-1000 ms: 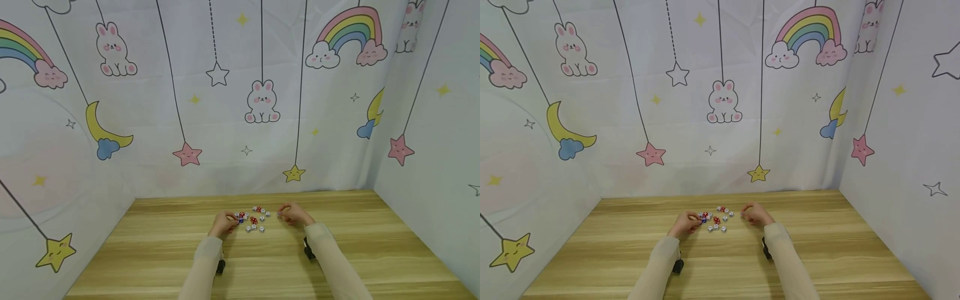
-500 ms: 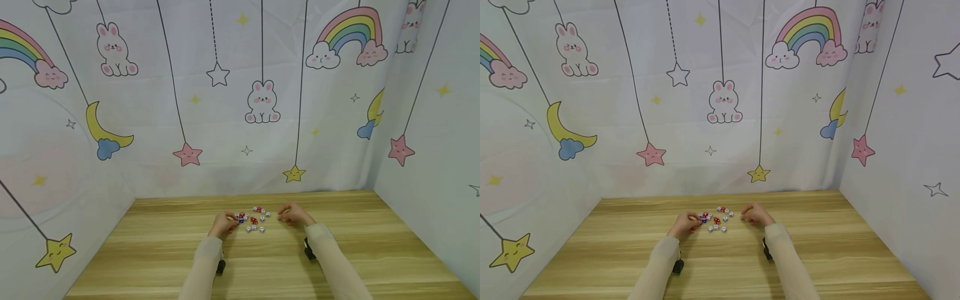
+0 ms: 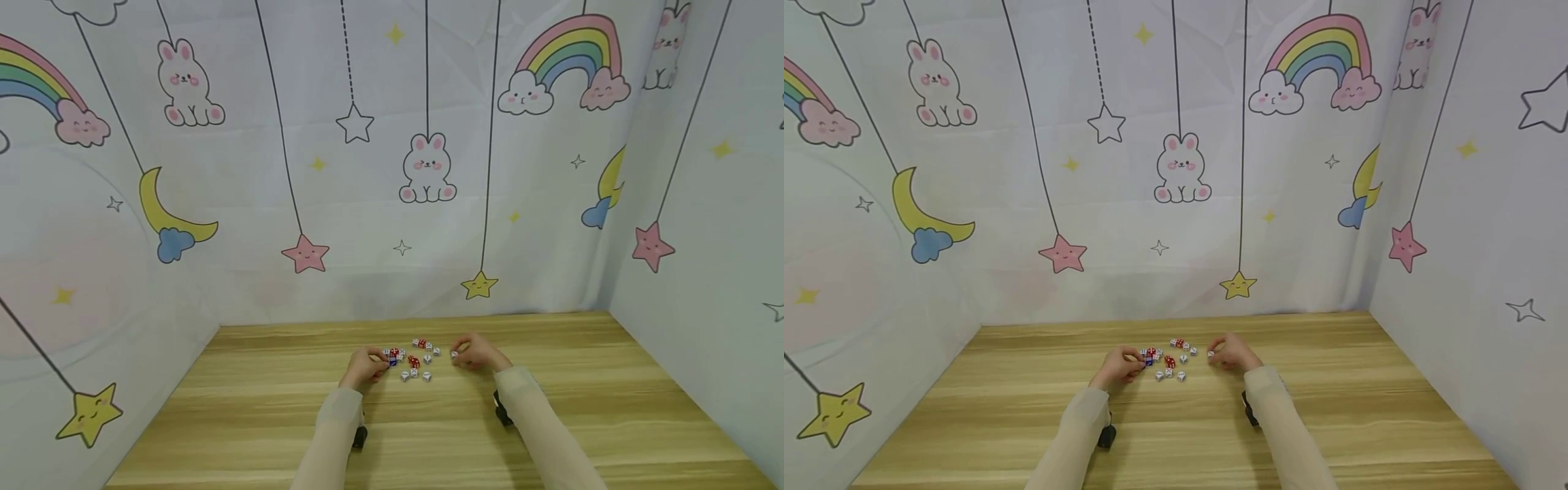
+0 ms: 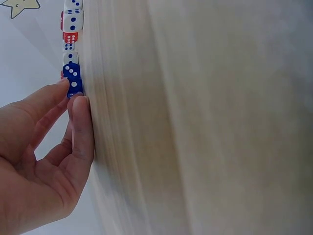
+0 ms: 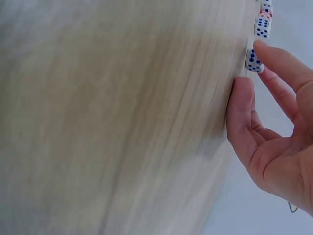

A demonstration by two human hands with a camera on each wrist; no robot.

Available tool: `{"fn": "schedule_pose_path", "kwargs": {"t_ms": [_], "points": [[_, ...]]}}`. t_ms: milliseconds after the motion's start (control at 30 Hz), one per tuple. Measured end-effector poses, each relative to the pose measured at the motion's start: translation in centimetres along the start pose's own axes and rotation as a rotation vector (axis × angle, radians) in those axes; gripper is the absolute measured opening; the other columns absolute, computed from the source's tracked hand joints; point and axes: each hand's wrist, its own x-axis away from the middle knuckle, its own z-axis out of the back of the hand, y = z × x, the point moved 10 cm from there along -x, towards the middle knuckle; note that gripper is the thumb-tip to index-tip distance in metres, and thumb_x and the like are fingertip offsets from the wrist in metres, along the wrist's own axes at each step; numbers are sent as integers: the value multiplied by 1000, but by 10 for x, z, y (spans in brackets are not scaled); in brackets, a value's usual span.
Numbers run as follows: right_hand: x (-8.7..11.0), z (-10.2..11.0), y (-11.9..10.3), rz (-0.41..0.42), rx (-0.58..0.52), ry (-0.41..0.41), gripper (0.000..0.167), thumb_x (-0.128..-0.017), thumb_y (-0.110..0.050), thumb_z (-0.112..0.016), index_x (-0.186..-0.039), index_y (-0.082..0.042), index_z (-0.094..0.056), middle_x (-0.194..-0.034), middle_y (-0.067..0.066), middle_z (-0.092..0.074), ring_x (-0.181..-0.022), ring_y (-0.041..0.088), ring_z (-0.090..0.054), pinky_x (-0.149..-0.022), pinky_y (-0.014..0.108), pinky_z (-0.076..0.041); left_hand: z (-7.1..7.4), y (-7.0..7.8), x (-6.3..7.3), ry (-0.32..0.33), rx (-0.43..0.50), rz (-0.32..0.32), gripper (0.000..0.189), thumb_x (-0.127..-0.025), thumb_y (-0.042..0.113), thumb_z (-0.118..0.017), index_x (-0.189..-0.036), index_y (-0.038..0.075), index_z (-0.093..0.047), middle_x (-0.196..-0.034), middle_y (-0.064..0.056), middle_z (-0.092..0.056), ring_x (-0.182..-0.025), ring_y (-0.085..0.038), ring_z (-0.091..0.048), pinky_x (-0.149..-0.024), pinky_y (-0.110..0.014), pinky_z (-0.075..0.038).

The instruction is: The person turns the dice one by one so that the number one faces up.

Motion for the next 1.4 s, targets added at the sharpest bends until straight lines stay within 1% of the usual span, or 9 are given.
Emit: {"fn": "schedule_pose_path", "kwargs": {"t_ms": [200, 400, 567, 700, 933, 1000, 1200, 1300, 1400], "points": [[-2, 0, -1, -18, 43, 16, 16, -78, -4, -64, -93, 1, -61, -56, -2, -51, -44, 7, -37, -42, 19, -34, 0, 0, -1, 6, 8, -7, 10, -82, 6, -62, -87, -2, -64, -62, -8, -59, -51, -10, -50, -44, -21, -45], [-2, -1, 1, -3, -21, -8, 15, -80, -3, -60, -93, 3, -59, -53, -1, -49, -42, 8, -35, -42, 20, -31, 1, 0, -1, 4, 8, -9, 10, -82, 5, -61, -88, -3, -64, -63, -9, -60, -52, -10, -50, -44, -21, -46], [-3, -1, 4, 5, -42, -16, 17, -80, -5, -60, -96, 3, -58, -54, -1, -50, -44, 8, -36, -43, 20, -33, 1, -1, 1, 0, 11, -8, 11, -83, 5, -60, -89, -3, -64, -67, -12, -62, -53, -11, -50, -45, -21, -45], [-1, 1, 6, -7, -47, -13, 18, -81, -5, -61, -96, 3, -58, -56, 0, -50, -46, 8, -38, -45, 20, -36, 0, -1, 1, -3, 8, -8, 11, -83, 5, -60, -89, -3, -64, -67, -11, -61, -53, -11, -50, -45, -21, -45], [1, 6, 7, -10, -44, -12, 19, -79, -2, -60, -95, 7, -58, -70, 4, -55, -48, 8, -42, -47, 21, -40, 0, -1, 0, 0, 20, 2, 10, -83, 6, -61, -88, -2, -64, -64, -8, -59, -53, -11, -48, -44, -21, -44], [1, 6, 7, -6, -44, -23, 20, -80, -2, -59, -96, 8, -57, -70, 5, -55, -49, 9, -42, -47, 21, -40, -1, -1, 0, -4, 25, 2, 10, -83, 5, -60, -87, -2, -64, -63, -8, -58, -52, -10, -48, -44, -21, -43], [1, 5, 11, -26, -96, -52, 24, -90, -9, -50, -105, 10, -54, -64, 2, -47, -52, 10, -39, -50, 23, -40, 0, 0, 0, -6, 25, -6, 10, -83, 5, -60, -88, -3, -64, -64, -9, -59, -52, -10, -47, -44, -20, -43], [0, 5, 13, -25, -102, -54, 24, -90, -8, -49, -104, 11, -54, -63, 2, -45, -52, 10, -38, -50, 22, -40, 0, 0, 0, -4, 18, -9, 11, -83, 5, -60, -89, -3, -64, -64, -9, -60, -52, -10, -48, -44, -20, -43], [-2, 5, 14, -15, -91, -49, 22, -87, -4, -51, -103, 11, -56, -65, 3, -49, -53, 10, -42, -50, 22, -42, 0, 0, 1, -3, 23, -8, 12, -83, 5, -60, -89, -4, -64, -64, -9, -59, -52, -10, -47, -43, -20, -43]]}}
